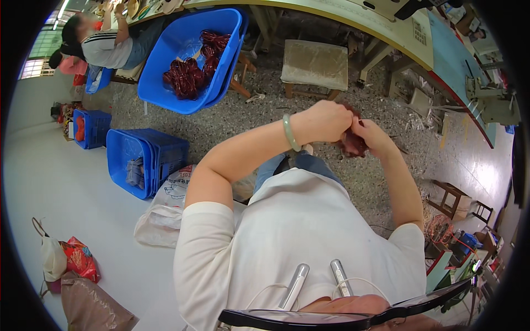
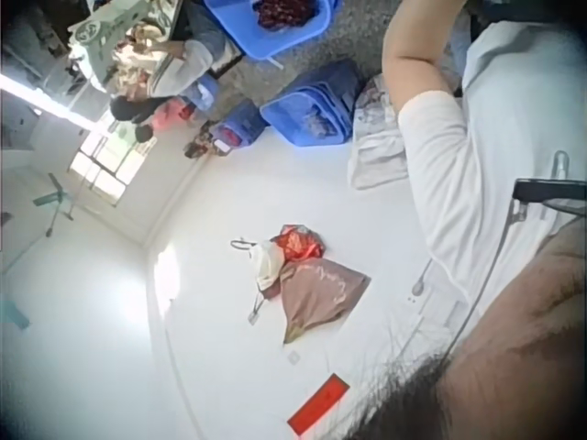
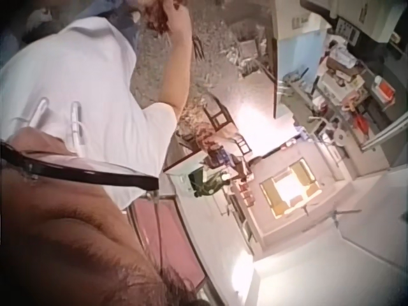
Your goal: The person retrieves cords from a shelf and carries them to a tub. The person then separates, wraps, and bundles the cords by hand before transferring the bundles into a plastic crate.
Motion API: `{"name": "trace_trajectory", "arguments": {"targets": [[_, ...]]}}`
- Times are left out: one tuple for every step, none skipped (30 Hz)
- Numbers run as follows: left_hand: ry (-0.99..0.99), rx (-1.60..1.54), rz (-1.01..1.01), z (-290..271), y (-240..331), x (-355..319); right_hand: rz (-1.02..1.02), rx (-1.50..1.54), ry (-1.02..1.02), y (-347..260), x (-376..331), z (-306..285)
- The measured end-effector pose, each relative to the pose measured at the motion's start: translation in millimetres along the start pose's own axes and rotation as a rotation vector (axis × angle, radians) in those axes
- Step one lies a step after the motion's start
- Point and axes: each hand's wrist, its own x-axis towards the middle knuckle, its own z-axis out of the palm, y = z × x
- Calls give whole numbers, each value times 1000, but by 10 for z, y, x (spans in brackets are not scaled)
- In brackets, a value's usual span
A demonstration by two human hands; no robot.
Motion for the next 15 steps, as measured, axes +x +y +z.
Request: {"name": "trace_trajectory", "arguments": {"targets": [[-36,-8,-23,-81,-7,18,58,-85,-137,27,-19,-63],[-80,-2,-51,-137,-58,22,59,-84,-141,8,-75,-77],[-81,-5,-59,-136,-138,11,3,8,-271,-28,-179,-73],[-32,-141,-101,-109,-232,-3,-53,103,-398,-38,-280,-77],[18,-277,-140,-64,-319,-1,-51,103,-400,-6,-387,-120],[73,-282,-130,34,-445,-6,-142,306,-398,27,-485,-184],[76,-283,-135,151,-530,-12,-232,509,-391,64,-580,-230],[100,-406,-98,227,-579,-11,-376,570,-365,126,-673,-248],[125,-533,-56,299,-624,-15,-518,628,-331,175,-773,-258],[126,-536,-56,368,-688,-22,-643,697,-491,204,-870,-335],[100,-580,-53,427,-755,-25,-770,763,-655,197,-957,-432],[72,-623,-47,487,-812,-23,-938,636,-802,-19,-982,-539],[71,-620,-54,560,-870,-60,-1102,503,-955,-260,-997,-654],[71,-642,-99,628,-931,-119,-1164,629,-876,-295,-1147,-774],[62,-675,-111,660,-950,-100,-1196,764,-726,-380,-1438,-744]]}}
